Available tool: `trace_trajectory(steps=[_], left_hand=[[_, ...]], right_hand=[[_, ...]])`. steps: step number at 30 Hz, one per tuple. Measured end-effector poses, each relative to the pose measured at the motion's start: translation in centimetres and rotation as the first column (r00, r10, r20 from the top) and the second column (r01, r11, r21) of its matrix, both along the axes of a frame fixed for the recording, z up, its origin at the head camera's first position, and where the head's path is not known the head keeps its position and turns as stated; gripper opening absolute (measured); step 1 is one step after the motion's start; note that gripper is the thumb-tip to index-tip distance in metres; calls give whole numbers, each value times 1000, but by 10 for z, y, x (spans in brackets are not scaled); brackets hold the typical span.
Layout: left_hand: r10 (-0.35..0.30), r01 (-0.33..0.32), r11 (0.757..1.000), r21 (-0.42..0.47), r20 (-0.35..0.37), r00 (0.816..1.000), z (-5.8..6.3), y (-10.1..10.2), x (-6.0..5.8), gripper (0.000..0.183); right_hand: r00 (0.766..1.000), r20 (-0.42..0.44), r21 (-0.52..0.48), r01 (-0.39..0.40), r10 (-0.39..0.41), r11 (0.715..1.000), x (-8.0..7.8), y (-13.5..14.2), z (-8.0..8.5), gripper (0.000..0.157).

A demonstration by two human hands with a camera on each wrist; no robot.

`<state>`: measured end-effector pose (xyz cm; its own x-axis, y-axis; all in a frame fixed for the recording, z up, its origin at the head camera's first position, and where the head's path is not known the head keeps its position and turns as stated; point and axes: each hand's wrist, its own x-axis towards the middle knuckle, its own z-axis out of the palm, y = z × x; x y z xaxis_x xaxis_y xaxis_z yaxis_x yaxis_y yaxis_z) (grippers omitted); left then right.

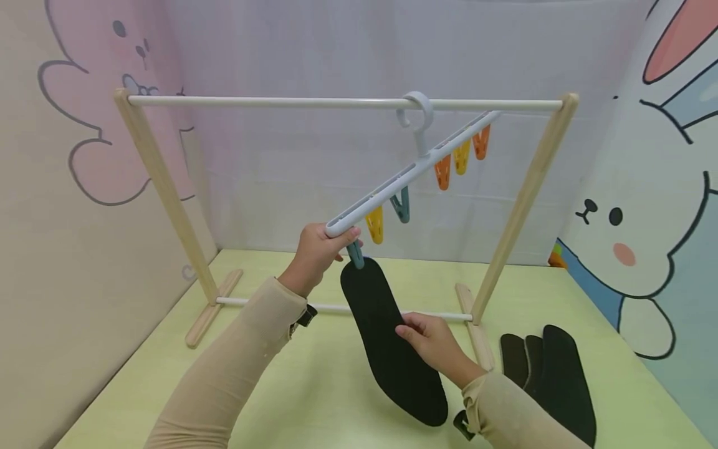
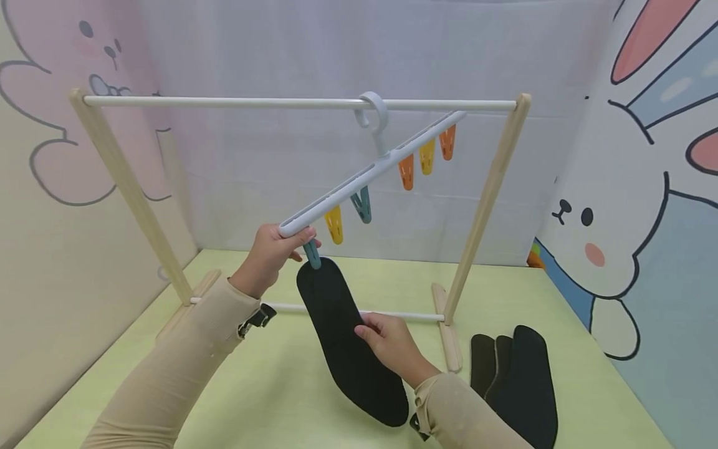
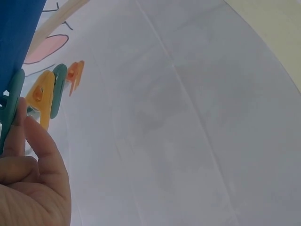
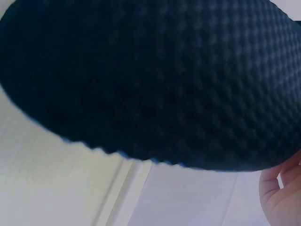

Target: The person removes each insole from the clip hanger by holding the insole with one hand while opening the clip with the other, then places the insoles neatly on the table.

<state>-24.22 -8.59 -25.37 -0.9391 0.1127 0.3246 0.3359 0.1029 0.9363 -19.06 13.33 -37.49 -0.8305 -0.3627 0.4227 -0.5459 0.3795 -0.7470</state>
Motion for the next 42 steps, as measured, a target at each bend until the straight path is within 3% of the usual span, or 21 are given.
trace_trajectory(steps=[9, 42], left_hand=[[-37, 37, 999, 38, -24, 999, 0, 0, -1, 26], [8, -8, 999, 34, 20, 1000, -3, -1, -6, 26]], right_hand=[[999, -43, 29, 21, -20, 999, 0, 0, 0, 9], [999, -34, 36, 38, -37, 999, 0, 11, -4, 9]])
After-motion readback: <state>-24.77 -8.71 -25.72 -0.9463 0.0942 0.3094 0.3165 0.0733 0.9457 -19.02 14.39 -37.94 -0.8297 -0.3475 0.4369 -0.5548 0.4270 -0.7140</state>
